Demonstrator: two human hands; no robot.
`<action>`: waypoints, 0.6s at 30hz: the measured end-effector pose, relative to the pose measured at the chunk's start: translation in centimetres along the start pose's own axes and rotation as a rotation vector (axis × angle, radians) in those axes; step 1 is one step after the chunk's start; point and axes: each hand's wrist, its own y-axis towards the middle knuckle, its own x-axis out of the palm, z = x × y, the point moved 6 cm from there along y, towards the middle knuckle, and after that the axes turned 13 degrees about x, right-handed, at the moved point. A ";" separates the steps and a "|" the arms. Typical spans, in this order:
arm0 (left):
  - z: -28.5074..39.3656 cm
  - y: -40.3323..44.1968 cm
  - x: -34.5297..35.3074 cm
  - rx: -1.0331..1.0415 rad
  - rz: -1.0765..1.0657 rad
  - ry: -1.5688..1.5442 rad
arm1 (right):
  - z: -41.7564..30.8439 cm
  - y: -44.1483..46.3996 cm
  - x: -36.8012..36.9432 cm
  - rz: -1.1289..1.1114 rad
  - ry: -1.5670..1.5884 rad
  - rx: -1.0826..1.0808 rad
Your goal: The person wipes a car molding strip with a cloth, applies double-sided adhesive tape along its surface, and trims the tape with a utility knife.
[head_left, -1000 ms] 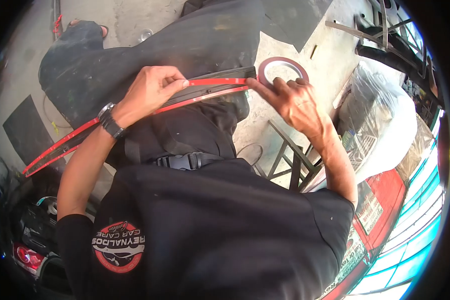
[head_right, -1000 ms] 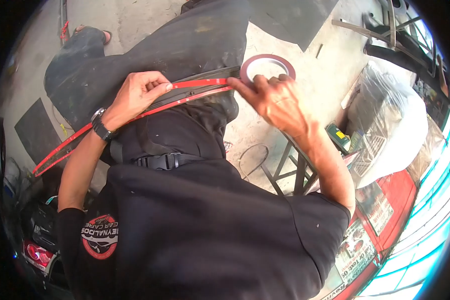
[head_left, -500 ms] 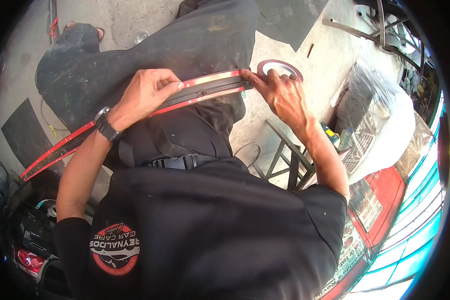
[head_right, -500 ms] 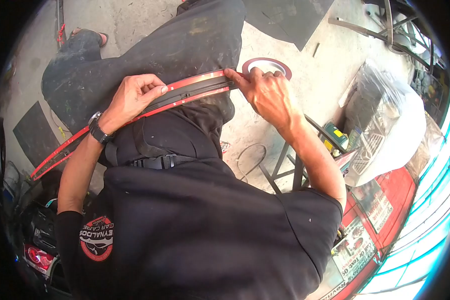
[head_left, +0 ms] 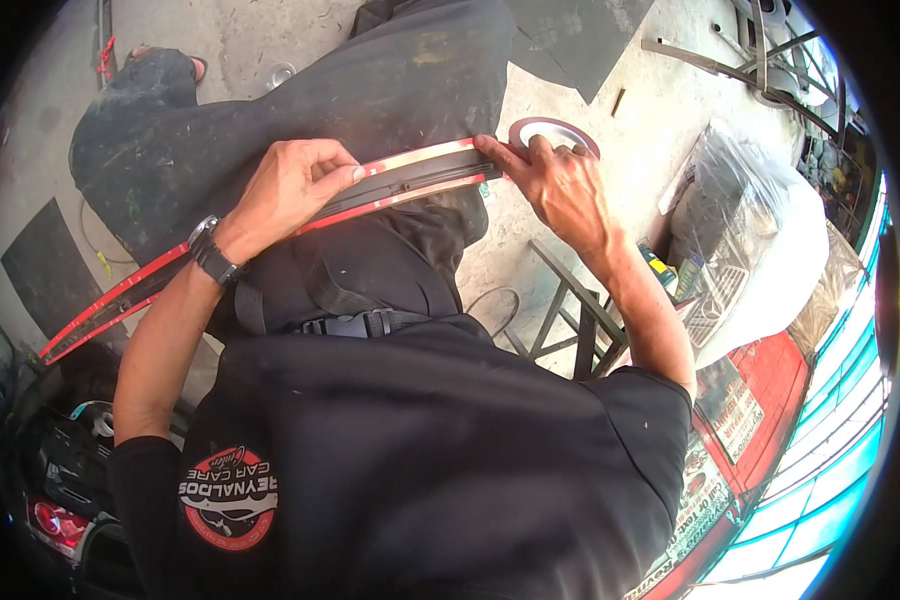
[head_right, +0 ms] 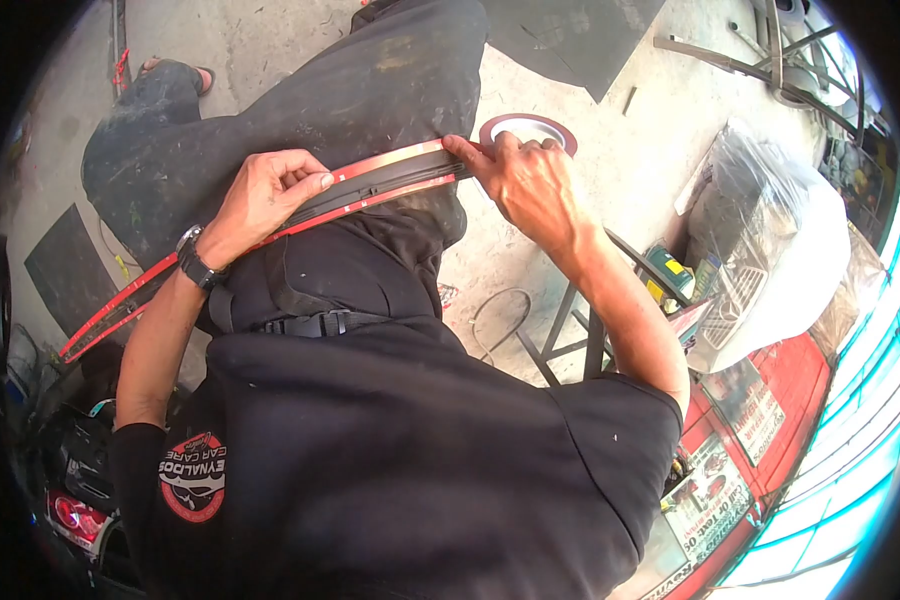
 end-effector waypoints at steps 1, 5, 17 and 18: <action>0.0 0.0 0.0 -0.003 0.000 -0.001 | 0.0 0.1 0.0 -0.003 -0.001 0.000; 0.1 0.2 0.1 0.003 0.005 -0.001 | 0.2 0.4 -0.1 0.016 0.086 -0.035; 0.9 -1.7 -1.2 0.016 0.039 0.024 | 0.7 1.7 -0.6 0.018 0.583 0.332; 0.7 -2.0 -1.3 0.004 0.041 0.041 | 0.5 1.8 -0.5 0.022 0.597 0.330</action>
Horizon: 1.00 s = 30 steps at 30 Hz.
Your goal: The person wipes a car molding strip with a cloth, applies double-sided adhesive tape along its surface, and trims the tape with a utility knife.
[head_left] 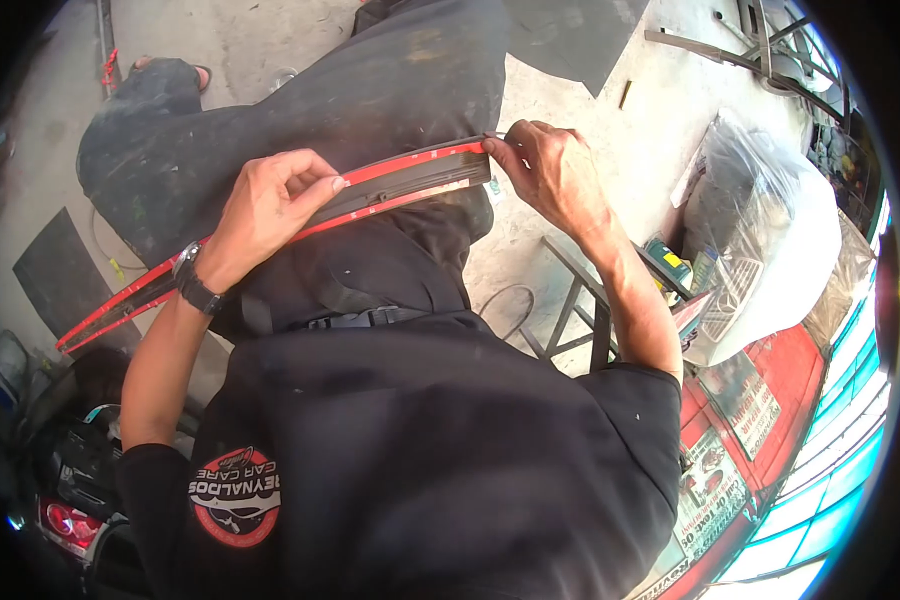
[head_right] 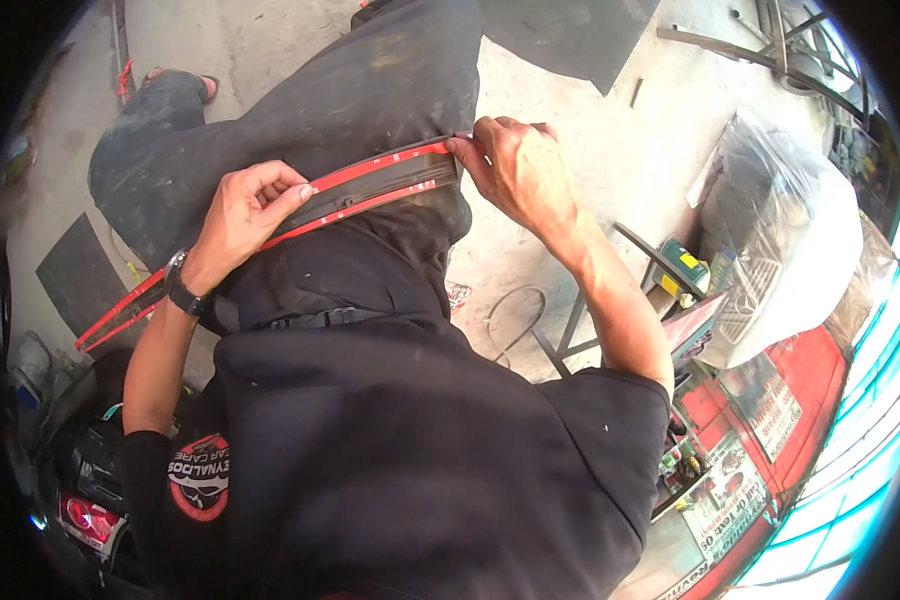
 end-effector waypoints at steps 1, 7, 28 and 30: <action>-0.1 -0.1 0.0 -0.012 0.001 0.018 | 0.1 0.0 0.2 0.001 0.014 -0.002; 0.9 1.4 0.6 0.030 -0.014 0.006 | -0.9 0.1 0.5 0.044 -0.042 0.007; 1.7 6.0 3.7 0.116 -0.028 -0.063 | -1.8 0.4 -0.6 0.114 -0.170 0.056; 1.6 6.0 3.8 0.100 -0.034 -0.070 | -1.9 0.5 -0.4 0.125 -0.190 0.072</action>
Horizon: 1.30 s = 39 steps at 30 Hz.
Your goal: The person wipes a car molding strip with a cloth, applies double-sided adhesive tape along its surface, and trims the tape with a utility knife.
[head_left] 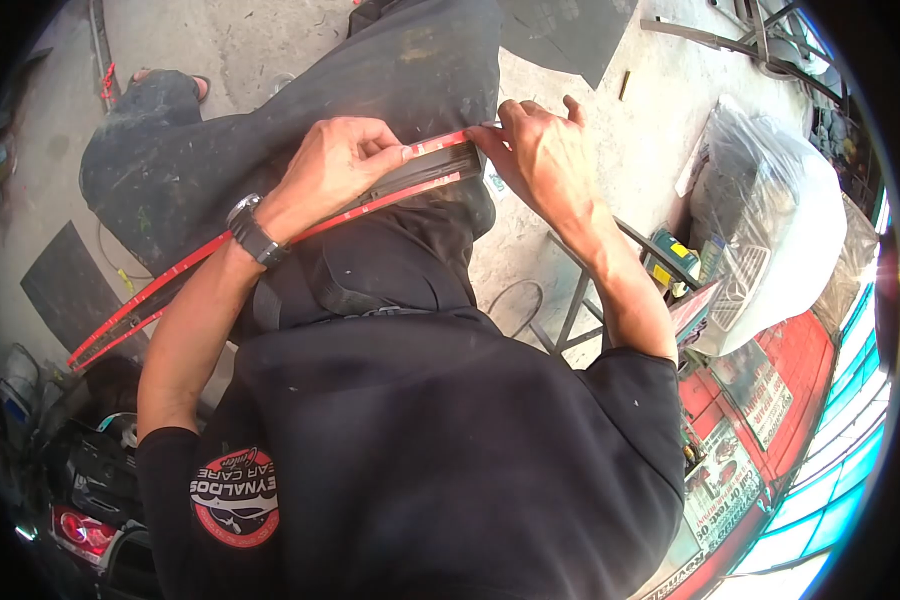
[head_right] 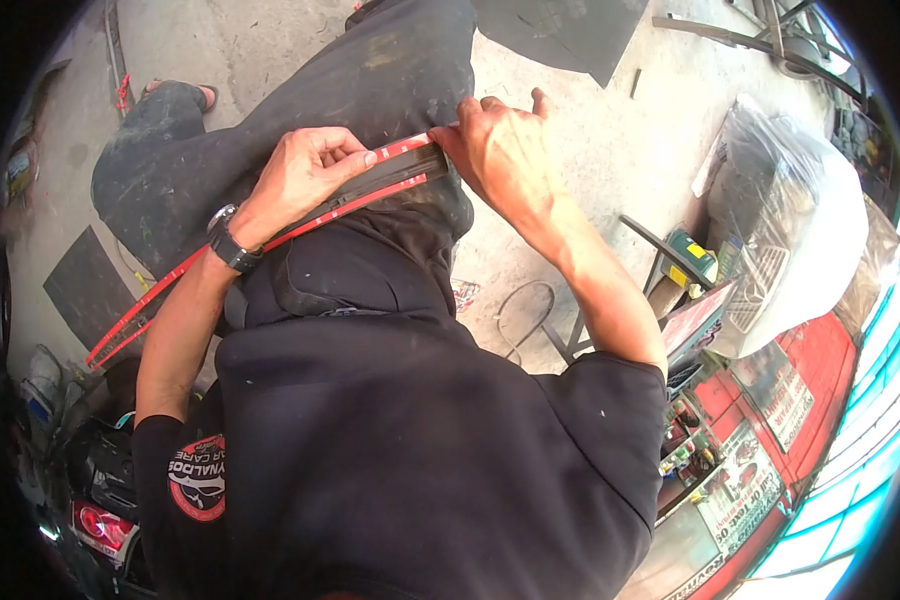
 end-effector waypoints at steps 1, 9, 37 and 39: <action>0.1 0.0 0.0 -0.013 -0.008 0.001 | 0.0 0.0 0.2 -0.005 0.004 0.010; -0.2 1.4 1.4 0.042 -0.014 -0.066 | 0.1 0.4 0.8 -0.048 0.053 0.035; 0.6 1.2 0.1 -0.039 0.045 0.068 | -4.1 -5.2 3.4 0.263 0.396 0.148; -0.1 1.0 0.3 -0.015 0.076 0.034 | -4.3 -5.3 4.0 0.262 0.437 0.155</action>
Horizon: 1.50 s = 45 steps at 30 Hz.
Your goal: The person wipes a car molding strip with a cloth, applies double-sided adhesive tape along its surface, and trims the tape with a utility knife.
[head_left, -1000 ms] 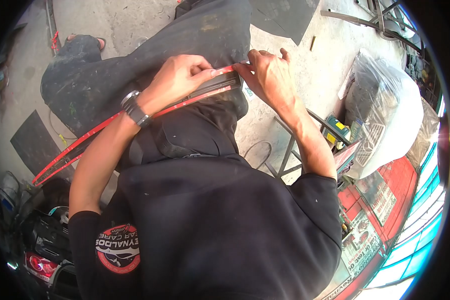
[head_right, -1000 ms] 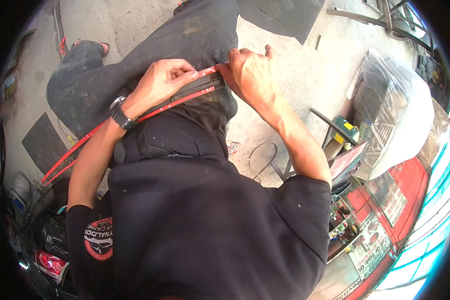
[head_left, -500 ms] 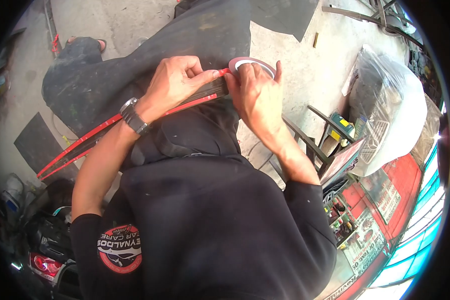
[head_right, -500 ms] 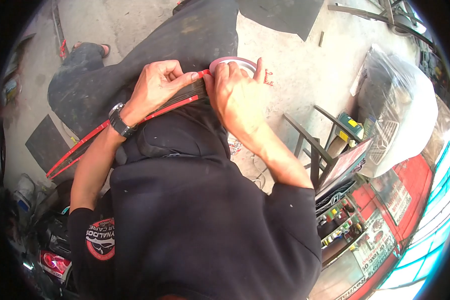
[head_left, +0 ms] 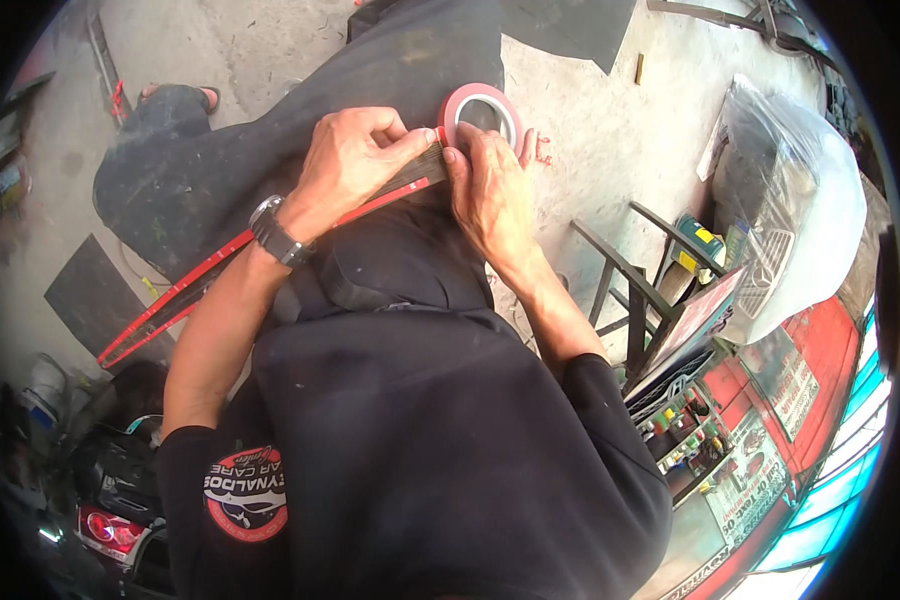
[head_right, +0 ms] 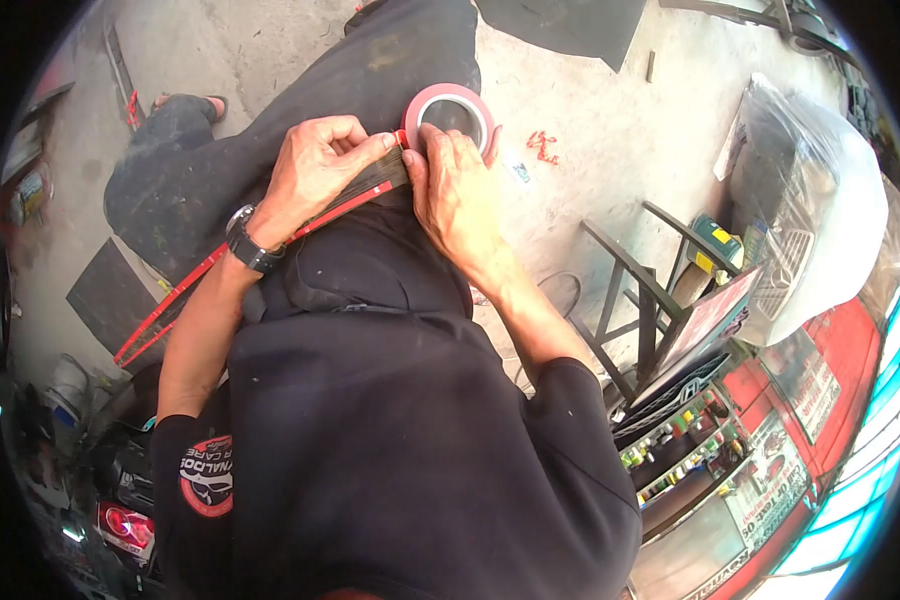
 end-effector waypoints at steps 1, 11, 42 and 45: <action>-0.3 -0.1 -0.1 0.014 0.016 -0.029 | 0.1 0.0 0.3 -0.001 0.019 0.004; -0.4 0.2 -0.3 -0.084 -0.010 -0.044 | 1.4 0.8 0.6 -0.030 0.133 0.043; -1.2 1.0 -1.7 -0.208 -0.352 -0.084 | 13.1 -23.7 10.3 -0.392 0.136 1.086; -3.2 0.6 -2.2 -0.169 -0.374 -0.021 | 15.9 -23.8 12.7 -0.276 0.017 0.905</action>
